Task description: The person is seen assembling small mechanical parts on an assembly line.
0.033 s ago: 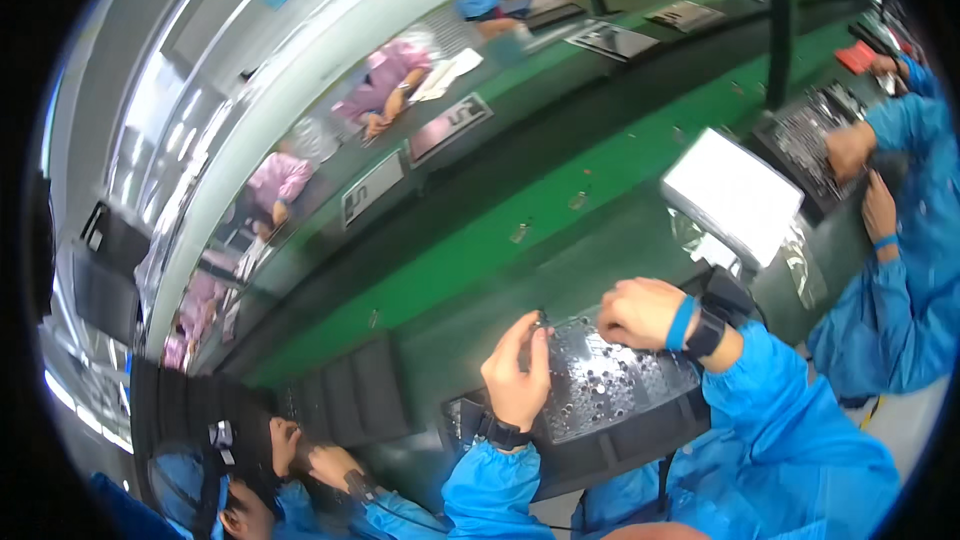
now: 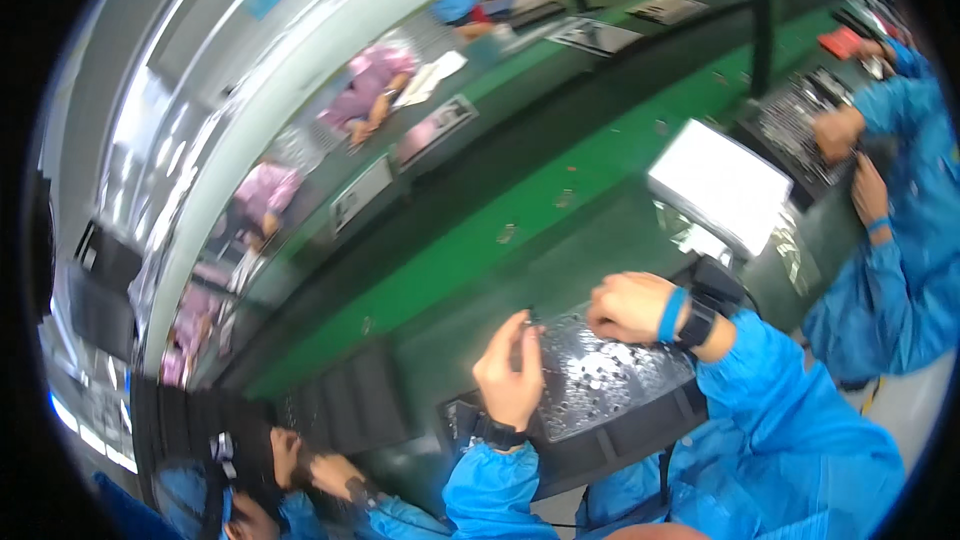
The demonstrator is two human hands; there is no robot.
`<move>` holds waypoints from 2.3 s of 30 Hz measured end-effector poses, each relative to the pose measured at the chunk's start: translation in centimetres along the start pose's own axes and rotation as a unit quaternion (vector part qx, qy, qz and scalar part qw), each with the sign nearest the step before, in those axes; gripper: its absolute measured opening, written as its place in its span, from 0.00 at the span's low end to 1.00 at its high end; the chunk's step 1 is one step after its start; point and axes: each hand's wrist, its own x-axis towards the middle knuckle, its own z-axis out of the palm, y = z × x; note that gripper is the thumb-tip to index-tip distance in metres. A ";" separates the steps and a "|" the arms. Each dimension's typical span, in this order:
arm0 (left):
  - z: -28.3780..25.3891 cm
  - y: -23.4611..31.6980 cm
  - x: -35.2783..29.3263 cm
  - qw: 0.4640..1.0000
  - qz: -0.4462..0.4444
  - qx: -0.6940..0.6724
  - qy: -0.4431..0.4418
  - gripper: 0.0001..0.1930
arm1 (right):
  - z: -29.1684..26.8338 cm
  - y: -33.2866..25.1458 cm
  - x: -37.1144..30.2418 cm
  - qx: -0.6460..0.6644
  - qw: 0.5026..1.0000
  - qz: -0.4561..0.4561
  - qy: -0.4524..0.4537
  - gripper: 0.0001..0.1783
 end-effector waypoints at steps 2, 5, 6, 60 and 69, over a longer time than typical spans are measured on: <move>0.0 -0.1 0.3 0.999 0.024 0.027 0.002 0.10 | 0.9 0.8 0.3 -0.014 1.000 -0.013 0.024 0.07; 0.1 0.6 0.2 0.999 -0.005 0.034 0.008 0.10 | 1.2 0.8 0.9 -0.013 1.000 0.009 -0.008 0.09; 0.2 0.3 0.1 1.000 -0.014 0.024 0.005 0.10 | 1.1 0.7 1.0 -0.015 1.000 0.008 -0.008 0.08; 1.9 -2.5 0.1 0.904 -0.186 -0.384 0.020 0.16 | 0.5 -2.0 0.4 0.092 0.995 0.007 0.041 0.07; 2.8 -3.2 -0.3 0.910 -0.194 -0.368 0.013 0.15 | 2.4 0.2 0.6 0.129 0.989 -0.021 0.066 0.09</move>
